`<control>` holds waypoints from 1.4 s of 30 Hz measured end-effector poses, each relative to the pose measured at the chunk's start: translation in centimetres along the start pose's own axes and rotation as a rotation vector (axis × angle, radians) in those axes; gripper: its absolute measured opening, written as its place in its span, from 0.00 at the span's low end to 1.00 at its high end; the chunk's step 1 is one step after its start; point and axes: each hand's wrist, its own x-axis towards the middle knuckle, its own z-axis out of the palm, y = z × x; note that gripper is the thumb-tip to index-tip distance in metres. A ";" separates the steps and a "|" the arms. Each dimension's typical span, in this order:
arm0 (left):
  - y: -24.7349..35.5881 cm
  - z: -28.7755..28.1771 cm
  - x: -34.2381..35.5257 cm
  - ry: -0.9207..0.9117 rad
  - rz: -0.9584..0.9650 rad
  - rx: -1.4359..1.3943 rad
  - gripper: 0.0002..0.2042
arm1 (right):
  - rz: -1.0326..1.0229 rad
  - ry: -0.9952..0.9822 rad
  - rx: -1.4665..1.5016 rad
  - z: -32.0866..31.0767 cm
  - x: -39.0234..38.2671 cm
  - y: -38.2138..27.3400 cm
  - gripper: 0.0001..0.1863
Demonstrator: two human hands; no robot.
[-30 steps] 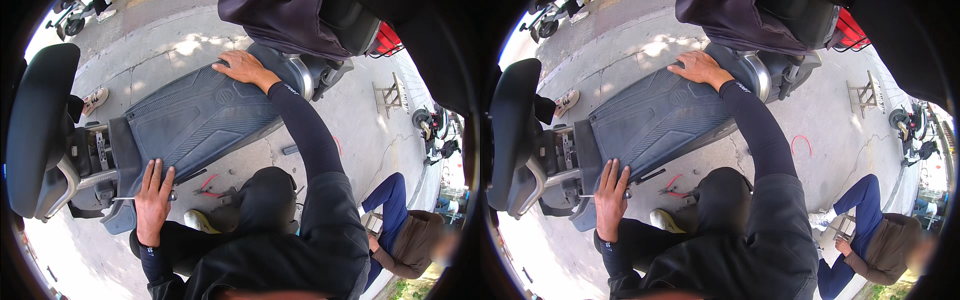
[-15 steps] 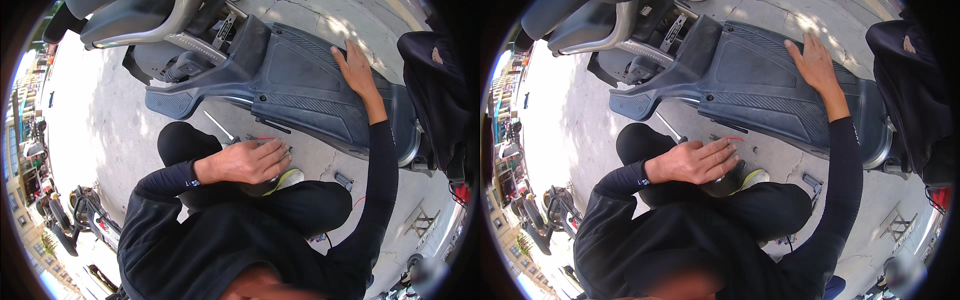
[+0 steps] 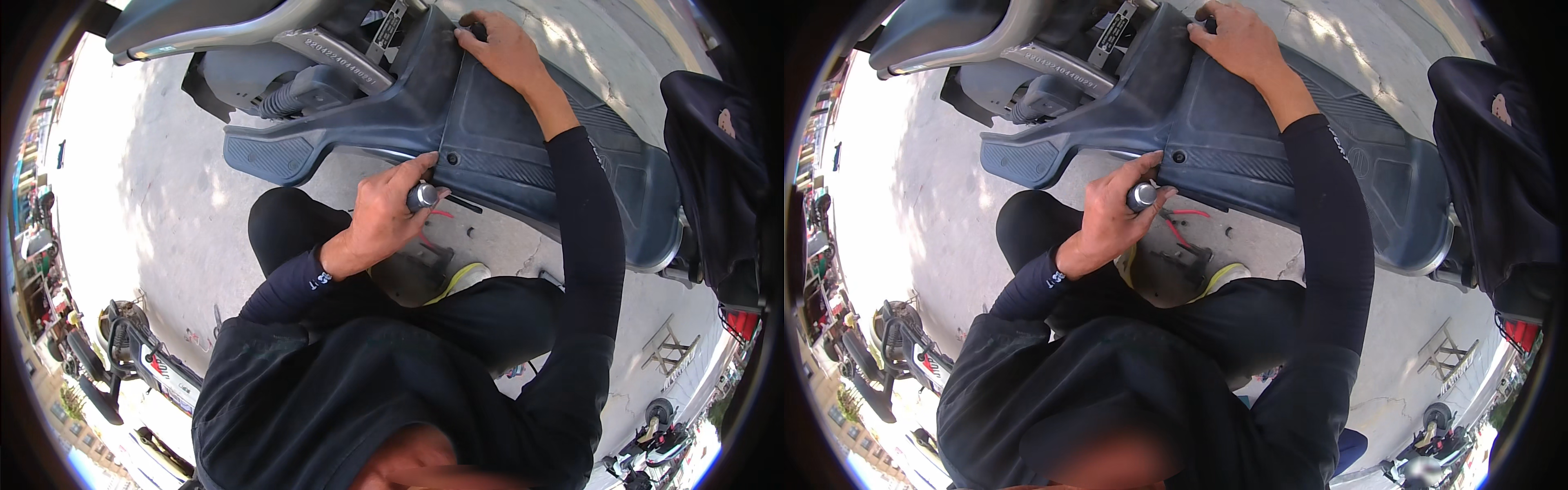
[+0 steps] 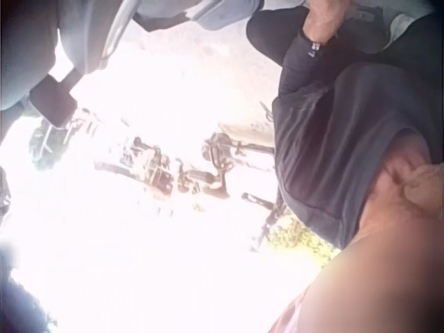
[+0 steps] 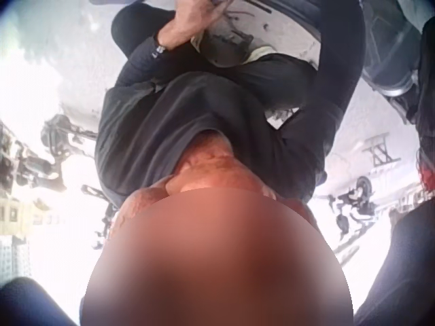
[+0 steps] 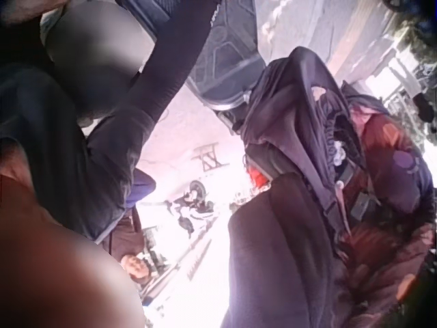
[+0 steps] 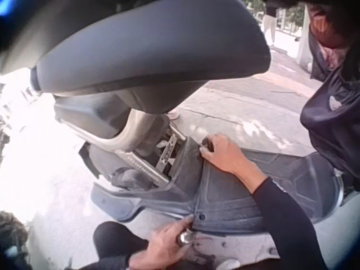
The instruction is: The person works on the under-seat compartment of a scooter, using a screwdriver to tighten screws on the battery area and then securing the seat cover. They also handle a small black plastic part and a red wire near the seat.
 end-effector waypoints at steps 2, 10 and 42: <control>-0.1 0.1 0.1 0.013 0.011 -0.021 0.26 | 0.039 -0.092 0.000 -0.6 1.7 0.3 0.26; 1.2 -0.4 2.9 0.112 0.130 -0.110 0.24 | 0.191 -0.015 0.134 -5.0 1.9 -3.0 0.20; 1.8 2.1 2.7 -0.087 0.277 0.535 0.22 | 0.232 -0.005 -0.013 1.5 -0.4 1.7 0.43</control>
